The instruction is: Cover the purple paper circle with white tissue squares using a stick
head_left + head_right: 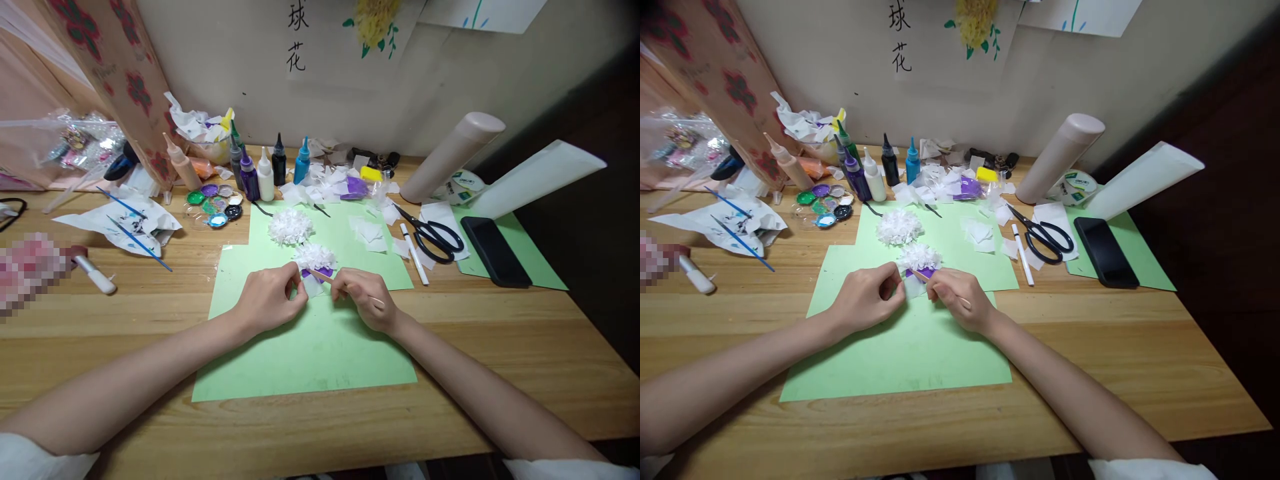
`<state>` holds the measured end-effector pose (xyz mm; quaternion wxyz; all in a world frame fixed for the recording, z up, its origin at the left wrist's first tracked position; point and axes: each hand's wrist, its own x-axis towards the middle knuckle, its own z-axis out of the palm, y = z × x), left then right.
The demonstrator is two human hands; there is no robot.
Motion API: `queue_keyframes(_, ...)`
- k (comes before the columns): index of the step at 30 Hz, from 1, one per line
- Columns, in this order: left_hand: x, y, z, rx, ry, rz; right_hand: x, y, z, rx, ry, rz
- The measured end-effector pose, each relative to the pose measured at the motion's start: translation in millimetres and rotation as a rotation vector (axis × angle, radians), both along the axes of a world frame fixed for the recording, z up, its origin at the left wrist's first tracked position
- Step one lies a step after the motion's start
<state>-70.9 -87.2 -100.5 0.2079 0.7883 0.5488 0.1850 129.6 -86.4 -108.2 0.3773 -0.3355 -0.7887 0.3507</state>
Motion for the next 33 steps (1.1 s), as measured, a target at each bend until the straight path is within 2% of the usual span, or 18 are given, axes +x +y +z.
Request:
queue_keyframes(8, -0.7, 4.2, 0.1, -0.004, -0.009, 0.094, 0.7, -2.4, -0.6, -0.114, 0.027, -0.081)
queue_keyframes(10, -0.3, 5.4, 0.9, -0.005, -0.014, 0.115, 1.2, -4.9, 0.7, -0.036, 0.041, -0.089)
queue_keyframes(12, 0.2, 6.4, 1.5, -0.002, -0.016, 0.127, 1.4, -7.7, 2.6, 0.105, 0.07, -0.073)
queue_keyframes(15, 0.6, 7.3, 1.4, 0.004, -0.024, 0.128, 0.4, -10.4, 4.7, 0.284, 0.037, 0.029)
queue_keyframes(19, 0.1, 7.9, 0.4, 0.008, -0.041, 0.128, -2.8, -8.9, 4.2, 0.349, -0.103, 0.097)
queue_keyframes(30, -0.1, 8.8, 1.9, -0.038, -0.038, 0.131, -9.5, -1.5, 2.8, 0.281, -0.156, 0.028)
queue_keyframes(33, 0.0, 8.9, 2.3, -0.039, -0.028, 0.13, -18.2, 1.3, 11.6, 0.165, -0.13, -0.062)
